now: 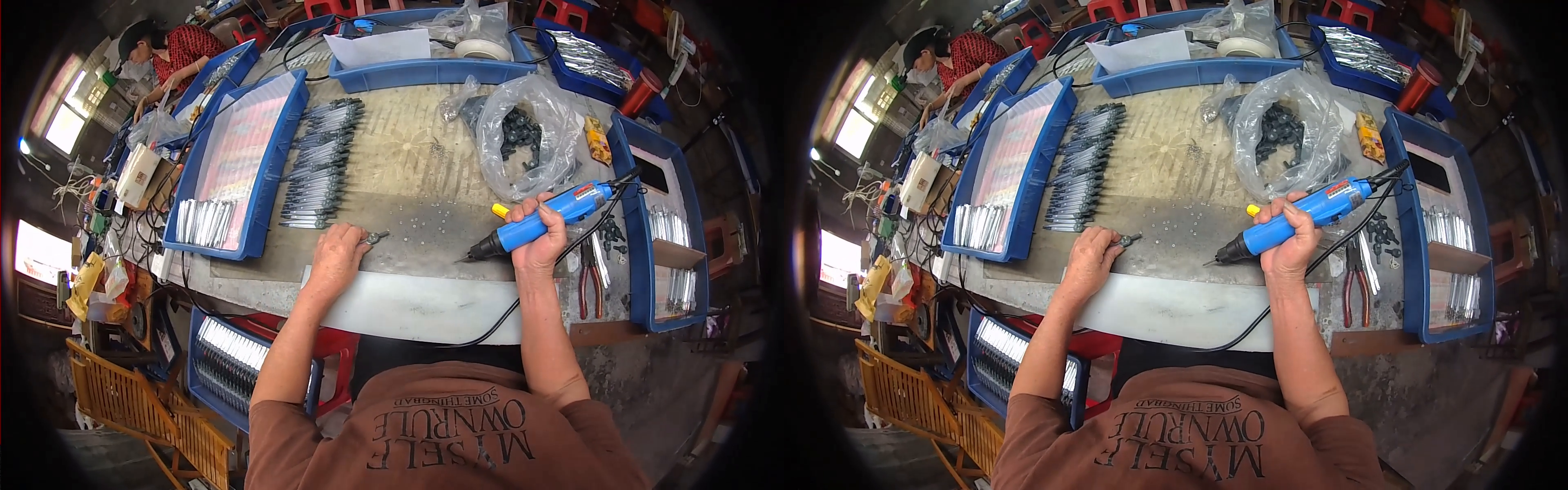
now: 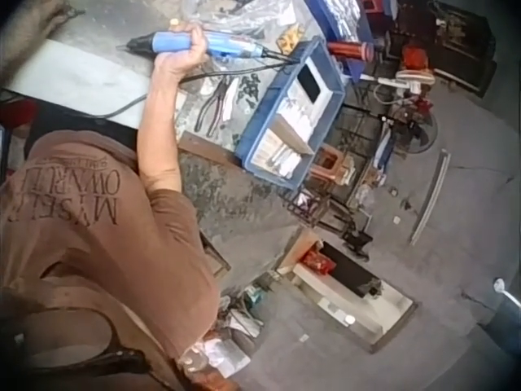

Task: The person assembles small metal components on a workbench using an electric screwdriver.

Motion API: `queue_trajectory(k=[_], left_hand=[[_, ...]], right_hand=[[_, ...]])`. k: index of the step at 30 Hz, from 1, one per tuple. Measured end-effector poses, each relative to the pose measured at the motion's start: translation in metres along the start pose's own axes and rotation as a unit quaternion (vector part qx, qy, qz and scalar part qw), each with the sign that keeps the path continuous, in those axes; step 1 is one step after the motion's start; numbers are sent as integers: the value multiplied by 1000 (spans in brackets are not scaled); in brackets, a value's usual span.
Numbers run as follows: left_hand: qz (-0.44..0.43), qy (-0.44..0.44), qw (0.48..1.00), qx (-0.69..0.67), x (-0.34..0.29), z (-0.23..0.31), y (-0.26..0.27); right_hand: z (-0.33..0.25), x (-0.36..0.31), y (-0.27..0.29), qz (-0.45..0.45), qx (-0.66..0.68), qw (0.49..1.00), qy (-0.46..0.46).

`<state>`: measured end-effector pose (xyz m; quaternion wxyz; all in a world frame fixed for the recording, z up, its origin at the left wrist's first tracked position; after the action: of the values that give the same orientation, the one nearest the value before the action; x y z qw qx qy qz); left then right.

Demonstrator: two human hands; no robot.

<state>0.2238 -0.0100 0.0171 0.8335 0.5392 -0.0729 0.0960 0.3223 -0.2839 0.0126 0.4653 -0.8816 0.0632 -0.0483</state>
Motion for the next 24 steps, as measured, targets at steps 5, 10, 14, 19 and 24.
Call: queue_trajectory(k=[5, 10, 14, 19, 24], left_hand=[[10, 45, 998, -35, 5, -2, -5], [6, 71, 996, -46, 11, 5, -8], [37, 50, 997, -47, 12, 8, -12], [33, 55, 997, -35, 12, 10, -13], [-8, 114, 992, -61, 16, 4, -15]], right_hand=[[-1, -1, -2, -7, 4, 1000, 1], [-2, -1, -3, -5, 7, 1000, -1], [-2, -1, -3, -3, 7, 1000, -1], [-2, -2, -3, -2, 9, 1000, -1], [-2, -1, -2, -1, 5, 1000, 4]])
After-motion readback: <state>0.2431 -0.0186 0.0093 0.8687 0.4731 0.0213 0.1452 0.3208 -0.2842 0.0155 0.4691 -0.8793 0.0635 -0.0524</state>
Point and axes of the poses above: each hand's wrist, its own x-axis towards the middle knuckle, its own y-axis out of the back of the hand, z = x × y, the point moved 6 cm from there along x, towards the middle knuckle, and after that the axes turned 6 degrees about y, right-handed, at the moved point
